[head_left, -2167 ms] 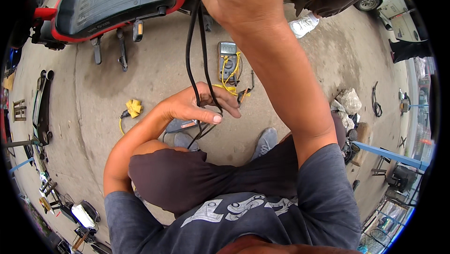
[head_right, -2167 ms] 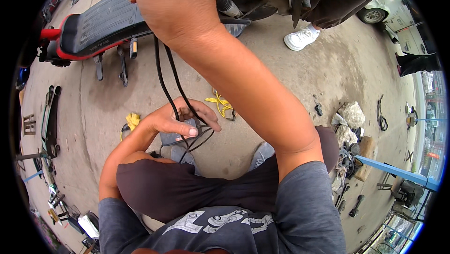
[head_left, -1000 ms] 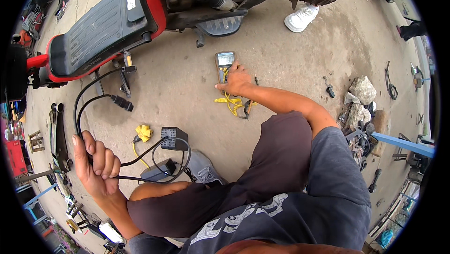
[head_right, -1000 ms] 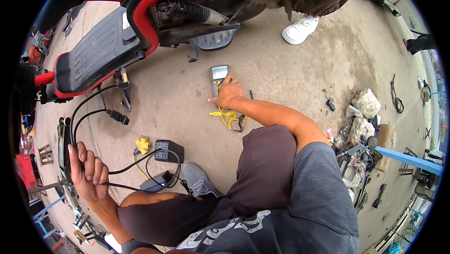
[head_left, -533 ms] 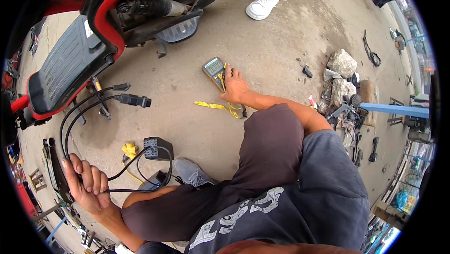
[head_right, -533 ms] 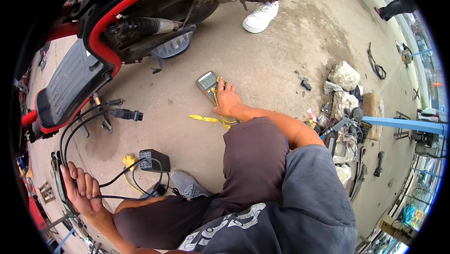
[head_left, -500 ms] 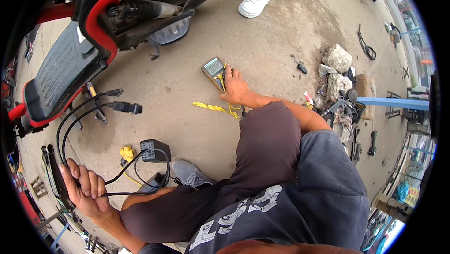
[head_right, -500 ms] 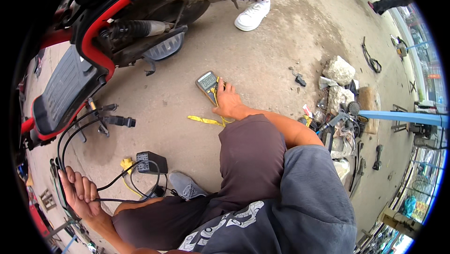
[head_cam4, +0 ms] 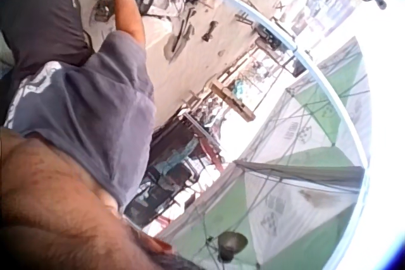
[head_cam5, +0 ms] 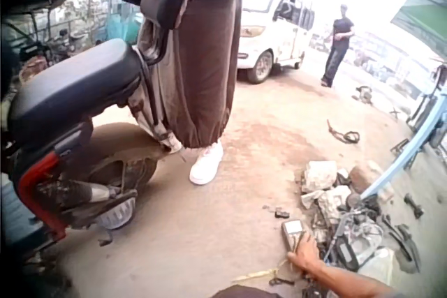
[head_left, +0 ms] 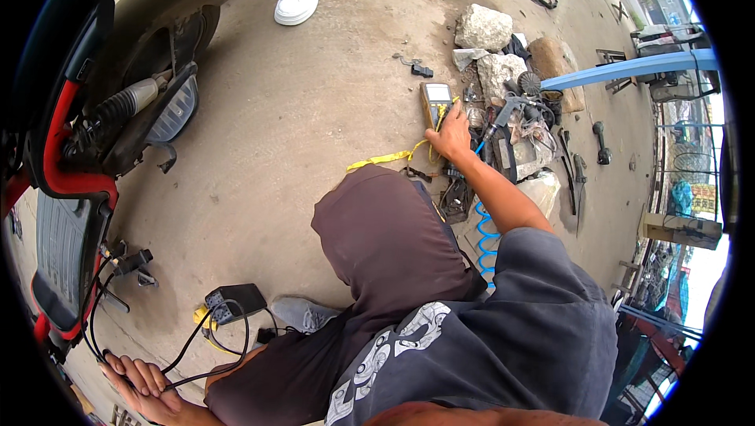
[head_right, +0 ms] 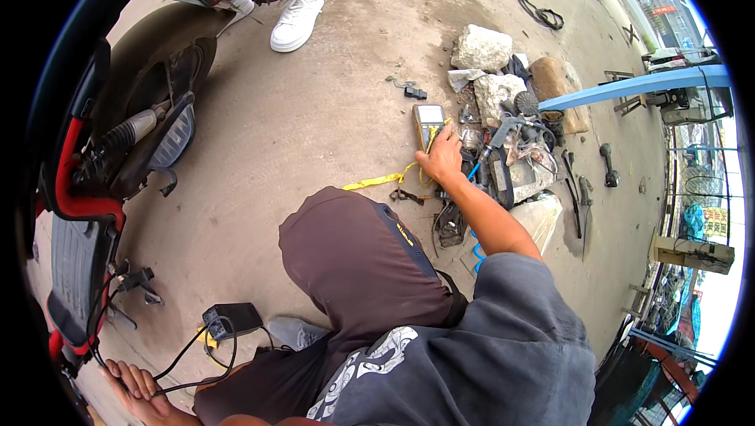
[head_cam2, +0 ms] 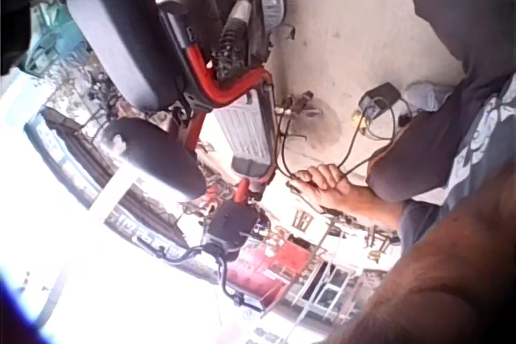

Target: The person sits on the floor and works on the rear electrical system of a red electric scooter. They connect and disconnect a battery charger and a multimeter to the scooter's wiring, handling the cables and connectors with both hands.

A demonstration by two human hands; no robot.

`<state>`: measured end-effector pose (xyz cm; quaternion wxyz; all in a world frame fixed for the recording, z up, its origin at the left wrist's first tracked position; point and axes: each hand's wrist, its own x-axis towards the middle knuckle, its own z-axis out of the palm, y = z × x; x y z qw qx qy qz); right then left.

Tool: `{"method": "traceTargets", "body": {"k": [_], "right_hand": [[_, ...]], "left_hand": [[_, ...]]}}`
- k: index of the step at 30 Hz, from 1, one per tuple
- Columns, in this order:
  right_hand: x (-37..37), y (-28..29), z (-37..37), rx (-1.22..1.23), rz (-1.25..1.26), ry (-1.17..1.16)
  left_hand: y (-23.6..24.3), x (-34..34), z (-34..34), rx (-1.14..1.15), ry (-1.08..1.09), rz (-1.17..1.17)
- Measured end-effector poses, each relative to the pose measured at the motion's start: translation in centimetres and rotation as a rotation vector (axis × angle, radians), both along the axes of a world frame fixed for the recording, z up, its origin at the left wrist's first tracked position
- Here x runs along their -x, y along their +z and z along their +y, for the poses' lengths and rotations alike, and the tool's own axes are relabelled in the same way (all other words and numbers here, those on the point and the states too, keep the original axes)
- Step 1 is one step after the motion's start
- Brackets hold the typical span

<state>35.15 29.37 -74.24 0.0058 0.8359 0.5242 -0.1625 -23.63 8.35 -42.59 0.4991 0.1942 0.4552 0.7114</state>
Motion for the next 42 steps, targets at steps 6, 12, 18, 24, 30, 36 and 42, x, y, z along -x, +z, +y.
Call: {"method": "traceTargets", "body": {"k": [6, 12, 18, 24, 30, 36, 42], "right_hand": [[-0.1, -1.8, -0.7, -0.162, -0.134, 0.134], [0.7, -1.3, -0.9, -0.123, -0.126, 0.228], [1.1, -2.1, -1.0, -0.154, -0.141, 0.256], [1.4, -2.2, -0.9, -0.135, -0.168, 0.258], [1.7, -2.0, -0.9, -0.119, -0.176, 0.259], [1.7, -2.0, -0.9, -0.126, -0.169, 0.269], [1.4, -2.2, -1.2, -0.147, -0.182, 0.29]], "left_hand": [[0.3, -0.5, 1.1, 0.048, -0.048, 0.077], [0.6, -1.2, 1.6, 0.107, -0.002, 0.132], [0.6, -1.3, 1.7, 0.125, 0.009, 0.149], [0.5, -0.9, 1.4, 0.106, 0.008, 0.125], [0.7, -1.2, 1.2, 0.111, 0.03, 0.153], [0.6, -0.8, 0.5, 0.101, 0.049, 0.145], [0.6, -0.8, 0.4, 0.092, 0.028, 0.147]]}}
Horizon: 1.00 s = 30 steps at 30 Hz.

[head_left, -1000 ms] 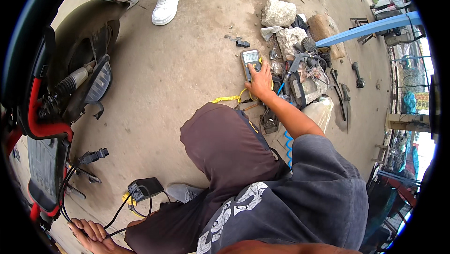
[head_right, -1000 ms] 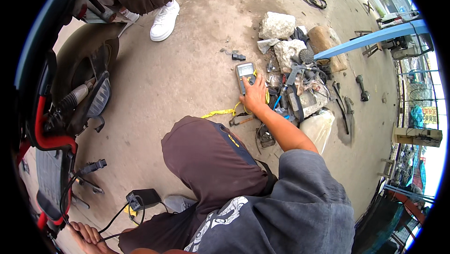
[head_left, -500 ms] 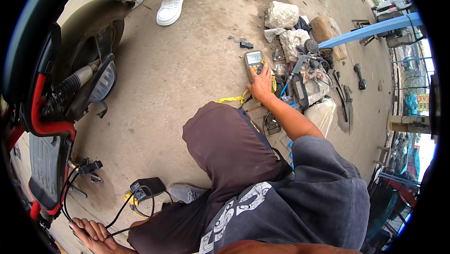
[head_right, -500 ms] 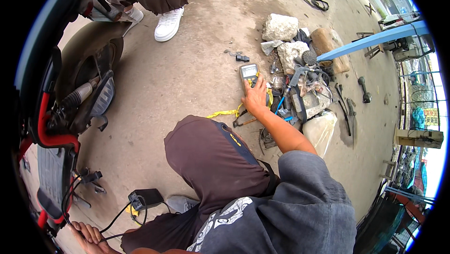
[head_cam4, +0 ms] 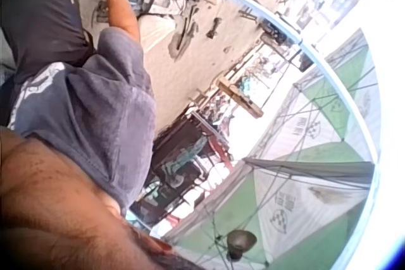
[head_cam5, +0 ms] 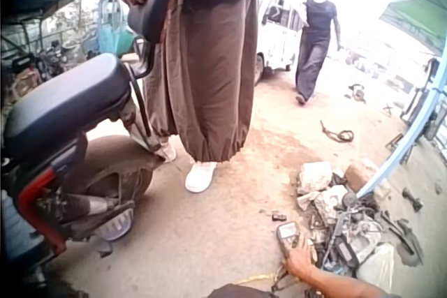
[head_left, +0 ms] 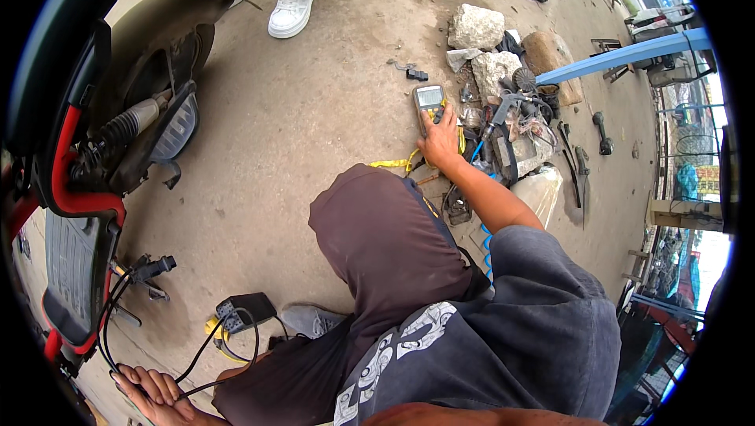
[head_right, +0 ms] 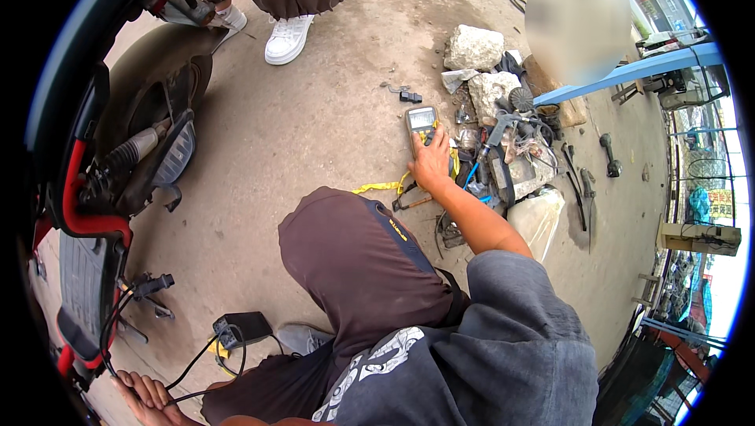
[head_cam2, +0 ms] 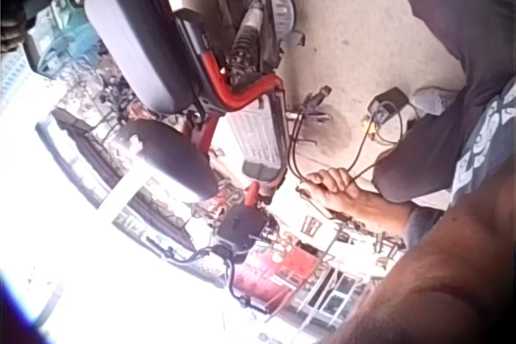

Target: The person sits on the floor and works on the rear electrical system of a red electric scooter. They connect and disconnect a battery charger and a multimeter to the scooter's wiring, handling the cables and connectors with both hands.

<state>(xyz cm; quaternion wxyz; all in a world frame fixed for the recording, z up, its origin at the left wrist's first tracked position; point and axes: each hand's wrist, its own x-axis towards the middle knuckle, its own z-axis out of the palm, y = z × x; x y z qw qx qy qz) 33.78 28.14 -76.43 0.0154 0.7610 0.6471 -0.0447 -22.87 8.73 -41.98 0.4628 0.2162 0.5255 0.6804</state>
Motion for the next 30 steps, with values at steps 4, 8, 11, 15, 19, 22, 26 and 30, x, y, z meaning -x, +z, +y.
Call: {"method": "traceTargets", "body": {"k": [4, 8, 11, 15, 19, 22, 26, 30], "right_hand": [[-0.4, -0.2, -0.1, 0.004, -0.001, -0.017], [0.1, 0.6, 1.0, 0.06, 0.021, -0.057], [0.5, 2.1, 1.8, 0.08, 0.062, -0.1], [3.6, 5.9, 3.5, -0.136, 0.047, 0.023], [9.2, 9.4, 9.2, -0.02, 0.497, 0.396], [19.5, 17.5, 10.1, 0.479, 0.864, 0.69], [32.5, 26.5, 7.8, 0.757, 0.781, 1.383], [40.3, 29.7, 0.9, 0.498, 0.916, 1.887]], "left_hand": [[0.1, -0.4, 0.0, -0.008, 0.004, -0.002], [-0.1, 0.0, -0.2, 0.018, 0.182, 0.077], [0.9, -0.1, -0.6, 0.011, 0.271, 0.12], [1.9, 0.6, -0.5, -0.048, 0.167, 0.063], [3.1, 0.6, -0.6, -0.133, 0.142, 0.007], [3.3, 0.4, -0.1, -0.183, 0.11, -0.043], [4.3, -0.1, 0.0, -0.209, 0.159, -0.116], [5.4, -0.4, 0.3, -0.245, 0.209, -0.16]]}}
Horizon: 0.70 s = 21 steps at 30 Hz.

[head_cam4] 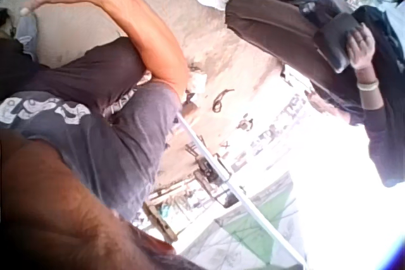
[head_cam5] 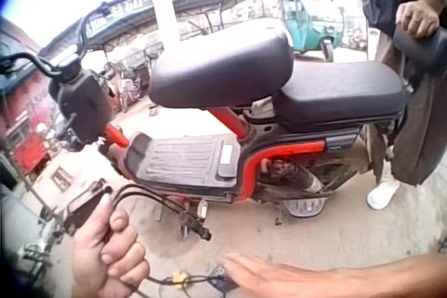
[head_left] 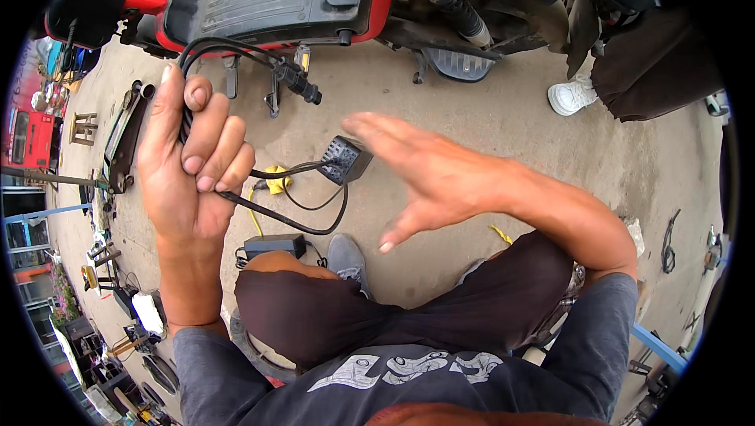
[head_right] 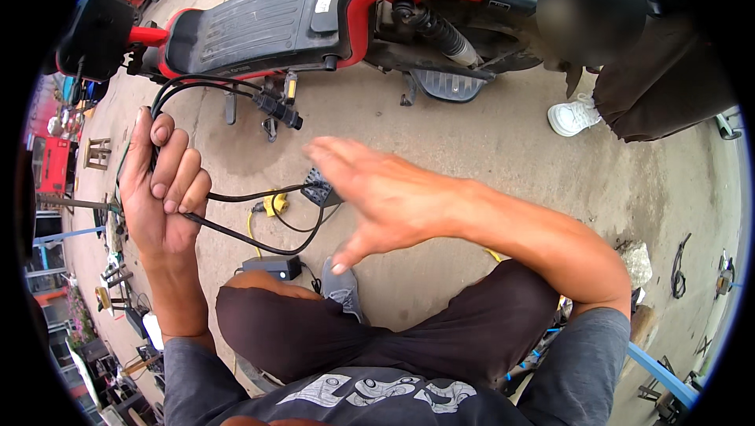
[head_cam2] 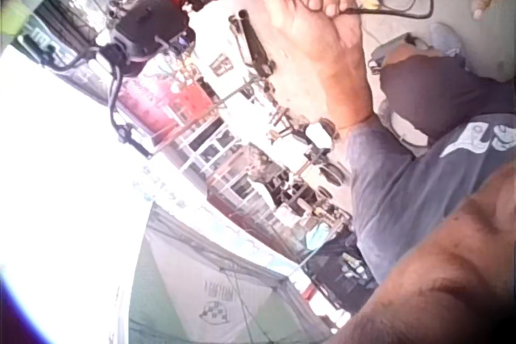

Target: The person sits on the floor and works on the rear electrical system of a red electric scooter. They connect and disconnect a battery charger and a multimeter to the scooter's wiring, handling the cables and connectors with both hands.

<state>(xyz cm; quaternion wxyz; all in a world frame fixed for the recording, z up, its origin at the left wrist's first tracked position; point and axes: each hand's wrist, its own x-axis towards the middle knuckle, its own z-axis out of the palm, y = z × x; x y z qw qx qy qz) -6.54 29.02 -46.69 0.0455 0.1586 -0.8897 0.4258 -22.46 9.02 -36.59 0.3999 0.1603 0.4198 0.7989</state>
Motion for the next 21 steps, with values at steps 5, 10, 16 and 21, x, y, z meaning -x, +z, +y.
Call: {"method": "traceTargets", "body": {"k": [5, 10, 16, 21], "right_hand": [[3.2, -0.4, -7.1, 0.157, 0.236, -0.188], [4.2, -0.4, -7.2, 0.458, 0.019, -0.289], [1.5, 4.2, -4.5, 0.463, 0.135, -0.431], [0.6, 8.2, -0.7, 0.54, 0.299, -0.417]], "left_hand": [[1.0, -1.1, 3.2, -0.078, -0.081, -0.096], [2.0, -0.9, 4.0, -0.164, -0.129, -0.154], [1.0, 1.4, 3.7, -0.226, -0.164, -0.086], [0.8, 2.1, 4.3, -0.071, -0.162, -0.083]]}}
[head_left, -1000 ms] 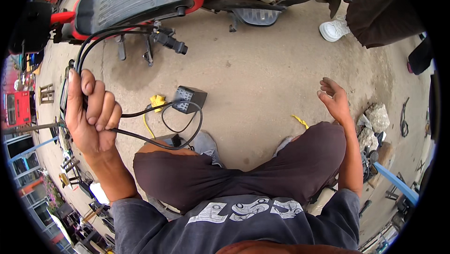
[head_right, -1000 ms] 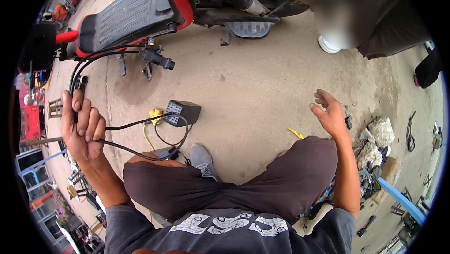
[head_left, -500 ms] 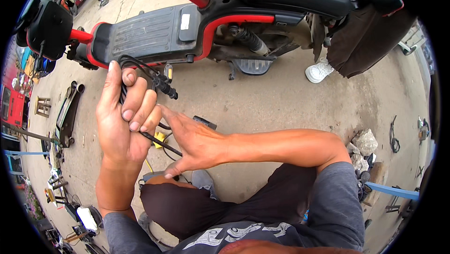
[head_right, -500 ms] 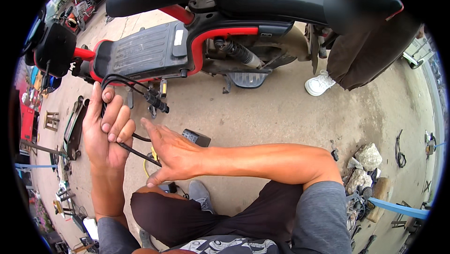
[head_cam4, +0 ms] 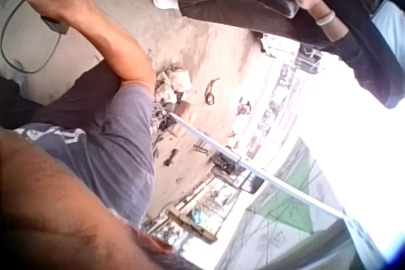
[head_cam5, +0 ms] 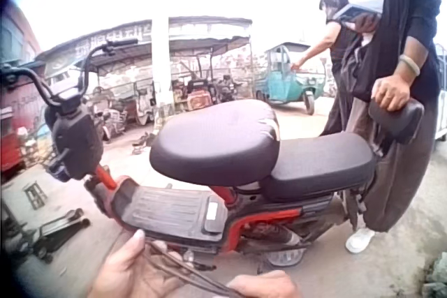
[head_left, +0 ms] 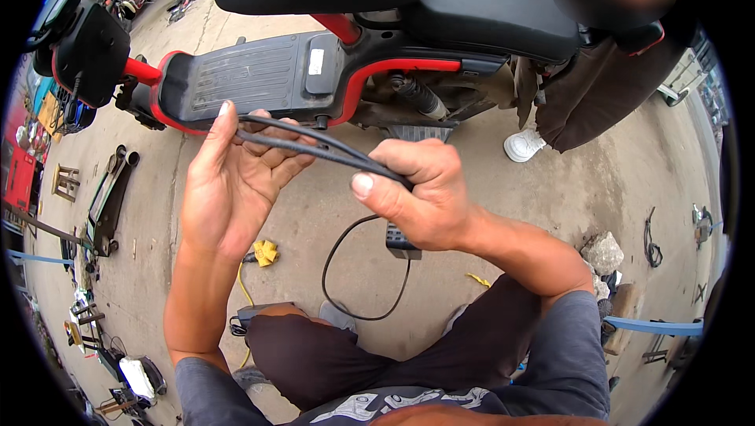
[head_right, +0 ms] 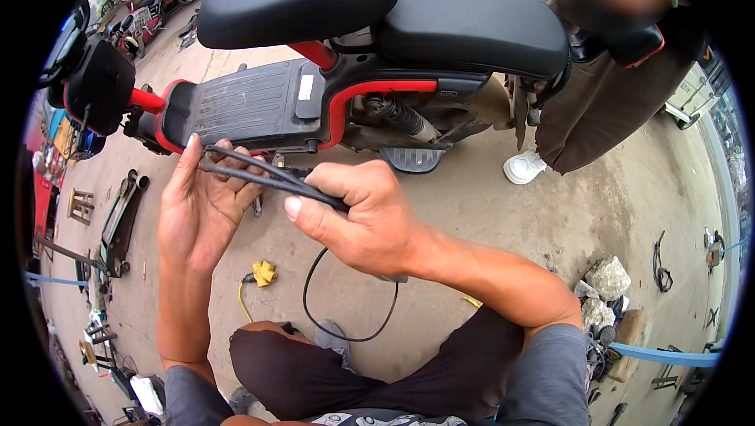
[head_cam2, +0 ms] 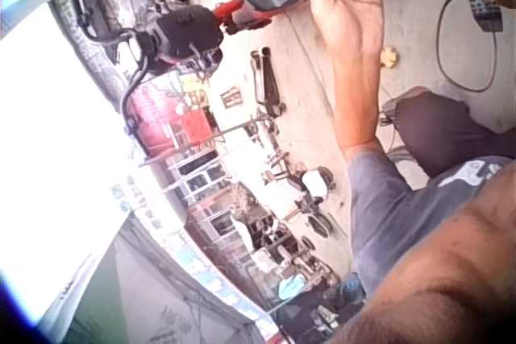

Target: The person sits on the floor and works on the rear electrical system of a red electric scooter. They connect and disconnect a battery charger and a multimeter to the scooter's wiring, handling the cables and connectors with both hands.

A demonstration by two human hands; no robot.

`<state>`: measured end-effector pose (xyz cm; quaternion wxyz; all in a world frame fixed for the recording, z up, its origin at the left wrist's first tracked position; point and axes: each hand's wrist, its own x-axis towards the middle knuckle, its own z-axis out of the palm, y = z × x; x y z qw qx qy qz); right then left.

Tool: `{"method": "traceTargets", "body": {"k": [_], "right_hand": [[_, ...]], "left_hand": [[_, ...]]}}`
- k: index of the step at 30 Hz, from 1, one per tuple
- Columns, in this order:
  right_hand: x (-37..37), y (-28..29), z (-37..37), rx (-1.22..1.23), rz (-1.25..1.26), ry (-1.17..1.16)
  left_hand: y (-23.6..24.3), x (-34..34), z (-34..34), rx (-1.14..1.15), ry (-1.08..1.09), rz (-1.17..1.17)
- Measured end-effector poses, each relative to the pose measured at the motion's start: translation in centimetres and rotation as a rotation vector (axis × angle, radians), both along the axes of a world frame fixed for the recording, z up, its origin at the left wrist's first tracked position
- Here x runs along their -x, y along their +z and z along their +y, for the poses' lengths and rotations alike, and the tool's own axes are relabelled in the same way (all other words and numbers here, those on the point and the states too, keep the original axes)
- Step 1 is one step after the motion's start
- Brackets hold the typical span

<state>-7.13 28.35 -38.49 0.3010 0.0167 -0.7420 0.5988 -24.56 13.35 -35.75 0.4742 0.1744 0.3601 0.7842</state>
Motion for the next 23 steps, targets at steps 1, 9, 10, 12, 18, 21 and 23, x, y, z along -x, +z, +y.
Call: {"method": "traceTargets", "body": {"k": [1, 9, 10, 12, 18, 21, 23], "right_hand": [[0.3, 0.5, 0.9, -0.044, 0.065, -0.014], [0.9, 6.3, 4.7, -0.035, 0.016, 0.043], [0.9, 7.1, 4.9, -0.011, 0.013, 0.045], [1.4, 9.2, 5.0, 0.03, 0.027, 0.064], [2.1, 16.7, 4.1, 0.124, -0.021, 0.169], [2.9, 21.3, 2.3, 0.204, 0.067, 0.234], [3.3, 23.6, 2.0, 0.23, 0.061, 0.247]], "left_hand": [[0.0, 0.3, 0.0, 0.045, -0.046, 0.025], [1.5, 3.6, -0.3, 0.372, 0.275, 0.657], [1.3, 4.0, -0.4, 0.343, 0.328, 0.723], [2.6, 3.9, -0.4, 0.351, 0.355, 0.961], [9.2, 0.8, 1.2, 0.089, 0.02, 0.703], [12.2, -0.9, 1.7, -0.047, -0.247, 0.68], [13.2, -1.8, 1.8, -0.044, -0.39, 0.646]]}}
